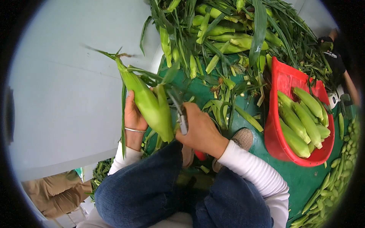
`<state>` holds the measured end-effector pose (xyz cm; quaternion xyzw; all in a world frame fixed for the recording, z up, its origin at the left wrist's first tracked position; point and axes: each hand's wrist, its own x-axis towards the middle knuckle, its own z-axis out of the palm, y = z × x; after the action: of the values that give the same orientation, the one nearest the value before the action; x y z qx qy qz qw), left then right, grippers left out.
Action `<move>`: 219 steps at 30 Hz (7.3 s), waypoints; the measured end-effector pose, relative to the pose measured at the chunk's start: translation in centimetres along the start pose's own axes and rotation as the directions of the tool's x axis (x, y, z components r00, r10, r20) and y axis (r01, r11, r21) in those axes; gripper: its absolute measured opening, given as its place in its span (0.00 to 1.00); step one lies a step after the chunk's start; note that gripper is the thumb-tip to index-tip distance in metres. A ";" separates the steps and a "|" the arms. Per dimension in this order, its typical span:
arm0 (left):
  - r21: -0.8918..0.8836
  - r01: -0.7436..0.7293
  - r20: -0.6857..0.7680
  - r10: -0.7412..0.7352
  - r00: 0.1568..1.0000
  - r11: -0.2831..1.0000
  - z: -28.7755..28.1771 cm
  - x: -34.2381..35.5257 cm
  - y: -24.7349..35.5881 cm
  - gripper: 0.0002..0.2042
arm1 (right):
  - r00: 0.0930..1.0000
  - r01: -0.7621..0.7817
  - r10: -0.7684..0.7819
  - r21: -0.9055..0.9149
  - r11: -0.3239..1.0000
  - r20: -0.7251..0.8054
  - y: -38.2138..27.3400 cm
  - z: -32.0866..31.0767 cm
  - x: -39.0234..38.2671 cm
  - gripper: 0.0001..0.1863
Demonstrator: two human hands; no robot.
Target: The person trims the ends of ears of corn using shears and places the trimmed ears into a red basket.
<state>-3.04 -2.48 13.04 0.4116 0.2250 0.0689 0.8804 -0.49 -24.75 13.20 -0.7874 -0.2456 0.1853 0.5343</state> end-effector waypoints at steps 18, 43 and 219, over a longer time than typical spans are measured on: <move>0.944 -0.277 0.295 -0.081 0.952 0.181 1.7 -1.9 2.6 0.28 | 0.989 0.127 -0.136 -0.116 0.985 -0.066 1.1 -2.5 -0.3 0.30; 0.932 -0.213 0.274 -0.187 0.943 0.293 1.8 -1.4 -2.3 0.22 | 0.949 -0.160 0.197 0.163 0.974 -0.245 2.7 0.0 1.7 0.16; 0.875 -0.484 0.473 -0.170 0.865 -0.026 0.5 -3.9 9.3 0.25 | 0.865 -0.307 0.359 0.198 0.931 -0.351 0.0 -1.9 -6.1 0.23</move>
<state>-5.74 2.06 21.66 0.9355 -0.0559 -0.1038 0.3330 -4.36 -29.75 14.05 -0.8007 0.0160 0.1343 0.5836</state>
